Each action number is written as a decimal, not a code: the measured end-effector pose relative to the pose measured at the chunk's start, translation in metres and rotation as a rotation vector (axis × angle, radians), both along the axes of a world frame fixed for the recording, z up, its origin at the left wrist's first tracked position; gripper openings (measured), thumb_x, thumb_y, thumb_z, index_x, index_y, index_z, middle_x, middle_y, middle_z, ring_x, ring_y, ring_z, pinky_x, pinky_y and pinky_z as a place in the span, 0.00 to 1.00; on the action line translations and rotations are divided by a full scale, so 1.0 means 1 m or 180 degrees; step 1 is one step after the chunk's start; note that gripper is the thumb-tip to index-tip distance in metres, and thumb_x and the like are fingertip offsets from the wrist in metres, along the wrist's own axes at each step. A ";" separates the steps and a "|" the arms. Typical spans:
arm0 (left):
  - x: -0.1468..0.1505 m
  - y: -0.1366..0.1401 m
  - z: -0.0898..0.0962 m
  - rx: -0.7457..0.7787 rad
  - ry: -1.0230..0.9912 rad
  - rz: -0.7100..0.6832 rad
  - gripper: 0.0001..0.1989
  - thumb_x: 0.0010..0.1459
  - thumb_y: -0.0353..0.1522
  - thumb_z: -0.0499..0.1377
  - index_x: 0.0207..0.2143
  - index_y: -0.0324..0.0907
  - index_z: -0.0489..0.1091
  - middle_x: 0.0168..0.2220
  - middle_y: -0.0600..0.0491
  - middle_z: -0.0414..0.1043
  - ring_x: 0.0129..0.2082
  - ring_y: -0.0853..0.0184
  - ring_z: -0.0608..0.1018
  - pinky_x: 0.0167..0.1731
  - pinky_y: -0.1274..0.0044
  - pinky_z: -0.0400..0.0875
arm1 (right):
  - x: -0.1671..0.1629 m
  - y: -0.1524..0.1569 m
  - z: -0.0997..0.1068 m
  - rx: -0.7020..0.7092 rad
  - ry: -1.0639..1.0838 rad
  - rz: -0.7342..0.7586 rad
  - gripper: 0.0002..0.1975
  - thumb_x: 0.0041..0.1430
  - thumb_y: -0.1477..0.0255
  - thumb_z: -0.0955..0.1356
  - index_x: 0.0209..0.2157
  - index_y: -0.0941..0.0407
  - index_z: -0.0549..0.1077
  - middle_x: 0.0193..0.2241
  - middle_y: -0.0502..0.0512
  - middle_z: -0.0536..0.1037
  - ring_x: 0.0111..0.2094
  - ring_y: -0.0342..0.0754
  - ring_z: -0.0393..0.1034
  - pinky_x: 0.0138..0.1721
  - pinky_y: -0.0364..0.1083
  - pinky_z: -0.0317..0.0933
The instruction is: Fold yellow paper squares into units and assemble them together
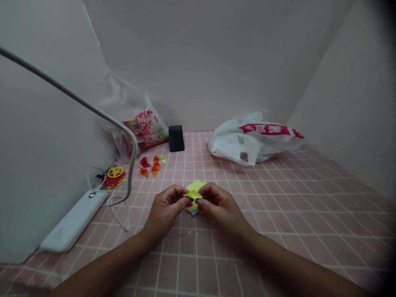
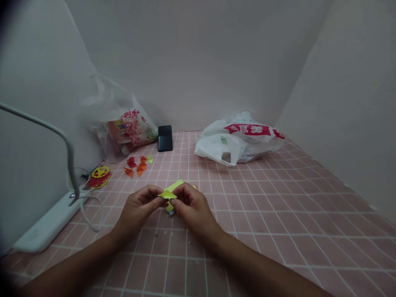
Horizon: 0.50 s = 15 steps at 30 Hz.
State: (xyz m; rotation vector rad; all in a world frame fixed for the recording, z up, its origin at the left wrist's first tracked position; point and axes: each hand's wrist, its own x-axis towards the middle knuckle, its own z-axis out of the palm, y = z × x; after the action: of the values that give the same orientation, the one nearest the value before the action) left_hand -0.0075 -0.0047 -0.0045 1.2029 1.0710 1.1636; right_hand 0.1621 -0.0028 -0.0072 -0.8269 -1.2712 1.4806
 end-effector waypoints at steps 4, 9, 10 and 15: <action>0.000 0.000 0.000 0.0181 0.0298 -0.0001 0.08 0.50 0.32 0.66 0.32 0.39 0.74 0.28 0.54 0.76 0.30 0.68 0.77 0.32 0.77 0.72 | 0.001 -0.002 0.000 0.0216 -0.0374 -0.0166 0.06 0.54 0.68 0.71 0.31 0.55 0.72 0.29 0.51 0.73 0.29 0.44 0.67 0.30 0.44 0.63; 0.001 0.000 0.003 0.0206 0.0350 -0.0097 0.09 0.50 0.34 0.66 0.32 0.39 0.74 0.28 0.54 0.76 0.28 0.68 0.76 0.30 0.78 0.71 | 0.002 -0.001 -0.002 0.0245 -0.0574 -0.0213 0.07 0.57 0.67 0.70 0.30 0.55 0.71 0.29 0.53 0.74 0.30 0.46 0.68 0.31 0.46 0.64; 0.001 0.000 0.003 0.0199 0.0350 -0.0105 0.09 0.51 0.35 0.66 0.32 0.39 0.74 0.28 0.54 0.76 0.28 0.68 0.76 0.30 0.78 0.71 | 0.002 -0.001 -0.003 0.0256 -0.0577 -0.0199 0.07 0.57 0.67 0.70 0.30 0.55 0.71 0.29 0.53 0.74 0.30 0.46 0.68 0.31 0.46 0.64; 0.000 0.000 0.003 0.0240 0.0443 -0.0115 0.08 0.52 0.34 0.65 0.31 0.39 0.74 0.27 0.53 0.75 0.28 0.68 0.76 0.30 0.78 0.70 | 0.003 -0.001 -0.001 0.0353 -0.0771 -0.0247 0.06 0.57 0.68 0.70 0.30 0.55 0.71 0.28 0.52 0.72 0.29 0.46 0.66 0.30 0.45 0.61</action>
State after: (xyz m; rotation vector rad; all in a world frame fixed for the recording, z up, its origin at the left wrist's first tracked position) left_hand -0.0078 -0.0048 -0.0015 1.3732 1.1125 1.1137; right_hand 0.1653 -0.0037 -0.0077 -0.9923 -1.4685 1.2644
